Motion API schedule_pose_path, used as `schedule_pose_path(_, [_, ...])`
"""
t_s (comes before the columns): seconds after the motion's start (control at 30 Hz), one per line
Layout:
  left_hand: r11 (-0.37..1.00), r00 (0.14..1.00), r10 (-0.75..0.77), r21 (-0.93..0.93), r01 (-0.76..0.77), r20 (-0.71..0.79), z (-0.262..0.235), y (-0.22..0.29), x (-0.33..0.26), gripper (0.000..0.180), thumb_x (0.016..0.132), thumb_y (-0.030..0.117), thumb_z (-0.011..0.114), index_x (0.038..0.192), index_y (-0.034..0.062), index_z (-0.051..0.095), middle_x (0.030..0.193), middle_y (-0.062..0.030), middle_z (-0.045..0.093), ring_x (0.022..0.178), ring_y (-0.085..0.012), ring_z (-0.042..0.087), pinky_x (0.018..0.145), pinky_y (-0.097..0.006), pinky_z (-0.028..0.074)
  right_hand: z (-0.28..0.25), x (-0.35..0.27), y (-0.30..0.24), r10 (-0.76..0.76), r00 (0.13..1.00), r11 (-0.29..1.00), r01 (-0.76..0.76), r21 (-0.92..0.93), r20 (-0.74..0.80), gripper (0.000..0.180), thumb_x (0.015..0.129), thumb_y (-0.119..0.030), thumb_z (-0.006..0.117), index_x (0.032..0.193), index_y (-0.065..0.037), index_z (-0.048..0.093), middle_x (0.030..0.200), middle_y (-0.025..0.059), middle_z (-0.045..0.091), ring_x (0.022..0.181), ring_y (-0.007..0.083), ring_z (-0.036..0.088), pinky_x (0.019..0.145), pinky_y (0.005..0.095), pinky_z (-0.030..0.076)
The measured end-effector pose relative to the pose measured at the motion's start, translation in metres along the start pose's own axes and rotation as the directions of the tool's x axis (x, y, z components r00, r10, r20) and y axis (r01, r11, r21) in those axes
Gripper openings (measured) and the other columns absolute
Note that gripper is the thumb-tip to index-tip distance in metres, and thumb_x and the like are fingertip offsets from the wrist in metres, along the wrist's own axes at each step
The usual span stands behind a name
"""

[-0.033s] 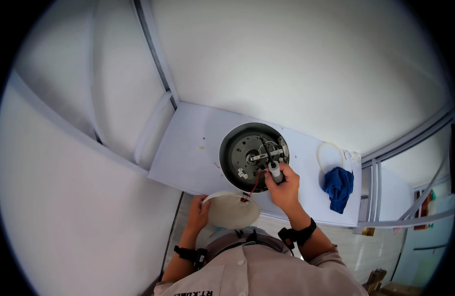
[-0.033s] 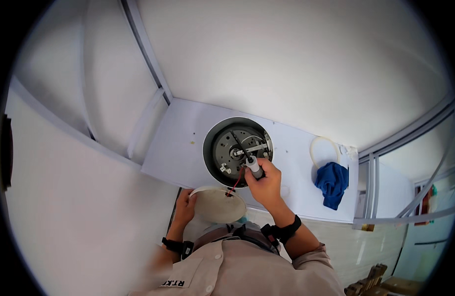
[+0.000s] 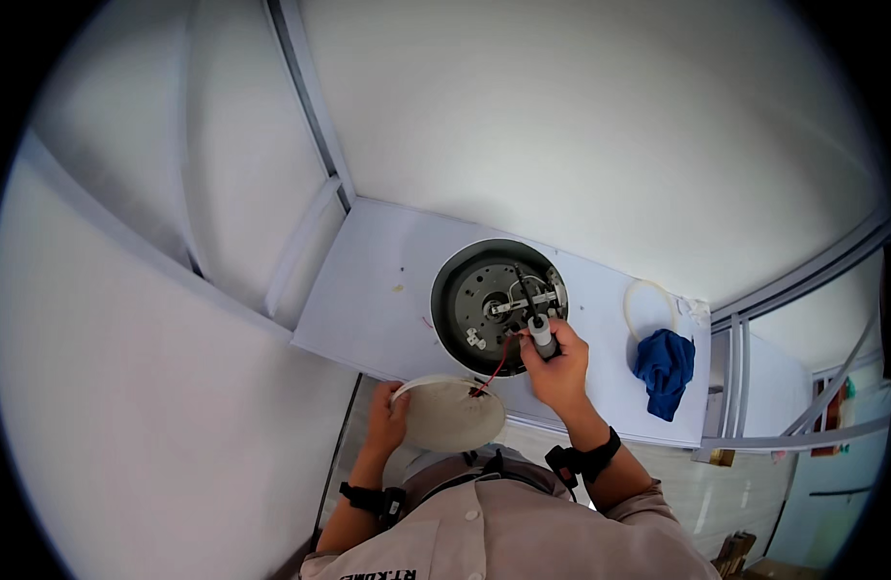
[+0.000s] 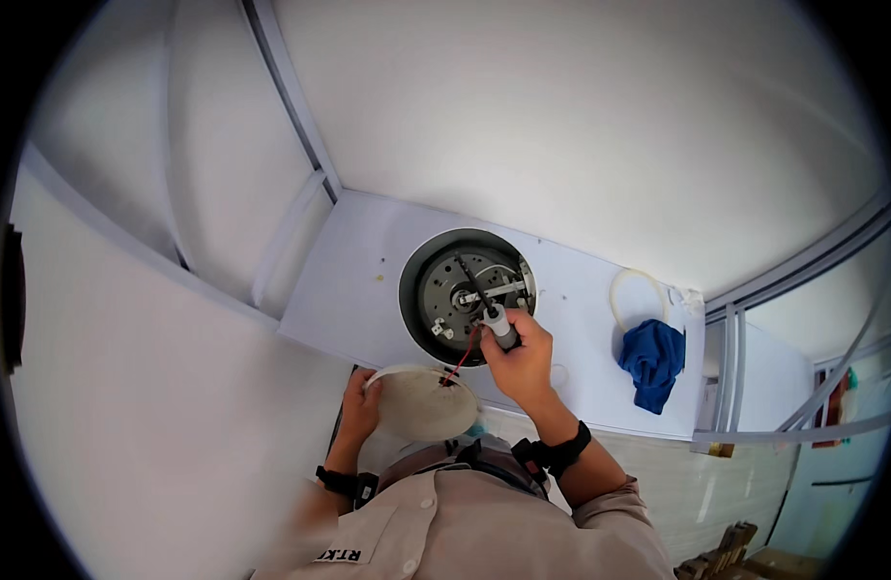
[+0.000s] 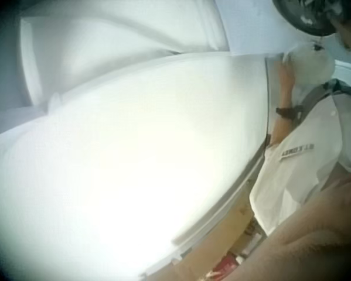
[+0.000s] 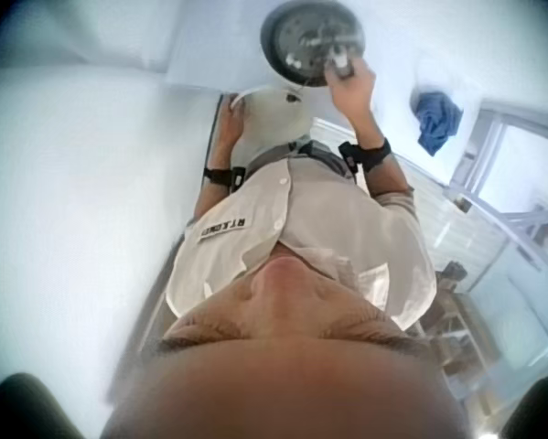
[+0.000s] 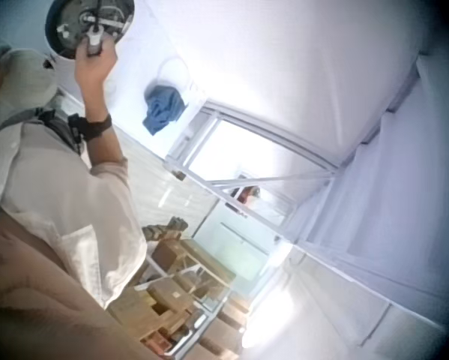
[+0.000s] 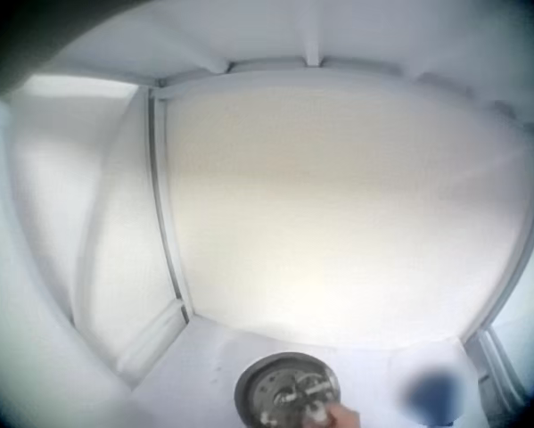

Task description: The person uses a screwdriver to remove screws from a white plastic cover of a ceiling light fixture, then manipulates the internal wiring and components. They repeatedly attach and detach the cover while adjusting wires and screws.

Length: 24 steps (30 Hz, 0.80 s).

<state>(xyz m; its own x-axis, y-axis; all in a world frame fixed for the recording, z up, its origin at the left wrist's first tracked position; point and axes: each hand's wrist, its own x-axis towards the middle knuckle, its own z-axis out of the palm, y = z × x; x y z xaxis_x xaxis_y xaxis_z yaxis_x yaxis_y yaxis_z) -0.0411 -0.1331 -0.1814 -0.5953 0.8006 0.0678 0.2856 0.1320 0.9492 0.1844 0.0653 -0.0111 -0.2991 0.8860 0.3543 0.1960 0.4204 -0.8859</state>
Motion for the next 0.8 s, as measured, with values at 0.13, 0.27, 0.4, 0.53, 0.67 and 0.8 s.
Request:
schedule_pose_path(0.13, [0.944,0.962,-0.274,-0.189,0.270,0.006,-0.030,0.062,-0.008,0.022,0.107,0.019,0.061,0.116,0.0008,0.068,0.097,-0.0018,0.066,0.089,-0.0134,0.060,0.085,-0.030,0.050,-0.004,0.000,0.002,-0.004,1.000,0.994,0.003,0.110,0.011,0.012,0.090,-0.001,0.076,0.101,0.000,0.069,0.089,0.0062,0.075,0.083,0.0097,0.067,0.075,0.0282,0.055])
schedule_pose_path(0.27, [0.840,0.911,-0.395,-0.354,0.410,0.118,-0.043,0.116,-0.011,0.026,0.108,0.020,0.058,0.123,0.0012,0.068,0.103,0.0002,0.068,0.094,-0.0105,0.060,0.087,-0.029,0.050,-0.007,0.004,0.001,-0.022,1.000,0.991,0.019,0.129,0.020,0.011,0.091,-0.001,0.076,0.100,-0.001,0.069,0.089,0.0052,0.075,0.083,0.0092,0.067,0.075,0.0278,0.054])
schedule_pose_path(0.4, [0.822,0.910,-0.381,-0.390,0.415,0.165,-0.032,0.154,-0.011,0.032,0.110,0.019,0.054,0.133,0.0017,0.066,0.117,-0.0050,0.072,0.105,-0.0141,0.067,0.089,-0.030,0.055,-0.013,0.010,0.003,-0.030,0.999,0.989,0.024,0.149,0.032,0.011,0.090,-0.002,0.076,0.100,-0.001,0.070,0.088,0.0049,0.075,0.082,0.0088,0.066,0.075,0.0275,0.054])
schedule_pose_path(0.53, [0.687,0.847,-0.483,-0.504,0.524,0.223,-0.012,0.189,-0.002,0.033,0.109,0.017,0.052,0.136,0.0021,0.063,0.121,-0.0063,0.071,0.108,-0.0147,0.066,0.094,-0.030,0.053,-0.024,0.016,0.004,-0.004,1.000,0.992,0.003,0.129,0.005,0.012,0.090,-0.002,0.077,0.100,0.000,0.070,0.089,0.0046,0.075,0.082,0.0082,0.066,0.076,0.0270,0.054])
schedule_pose_path(0.67, [0.735,0.850,-0.469,-0.427,0.527,0.240,0.000,0.211,0.001,0.035,0.110,0.015,0.049,0.142,0.0040,0.060,0.125,-0.0091,0.070,0.113,-0.0184,0.067,0.095,-0.034,0.056,-0.040,0.032,0.006,-0.020,0.999,0.990,0.015,0.140,0.034,0.014,0.089,-0.003,0.077,0.101,-0.001,0.070,0.089,0.0048,0.075,0.082,0.0085,0.066,0.076,0.0273,0.055])
schedule_pose_path(0.8, [0.755,0.882,-0.400,-0.456,0.471,0.249,0.017,0.191,-0.007,0.035,0.109,0.015,0.052,0.142,0.0053,0.059,0.125,-0.0093,0.069,0.114,-0.0193,0.066,0.096,-0.034,0.055,-0.054,0.037,0.005,0.024,0.988,0.981,-0.053,0.189,0.150,0.015,0.088,-0.003,0.077,0.102,-0.001,0.071,0.088,0.0054,0.076,0.081,0.0097,0.068,0.076,0.0282,0.055])
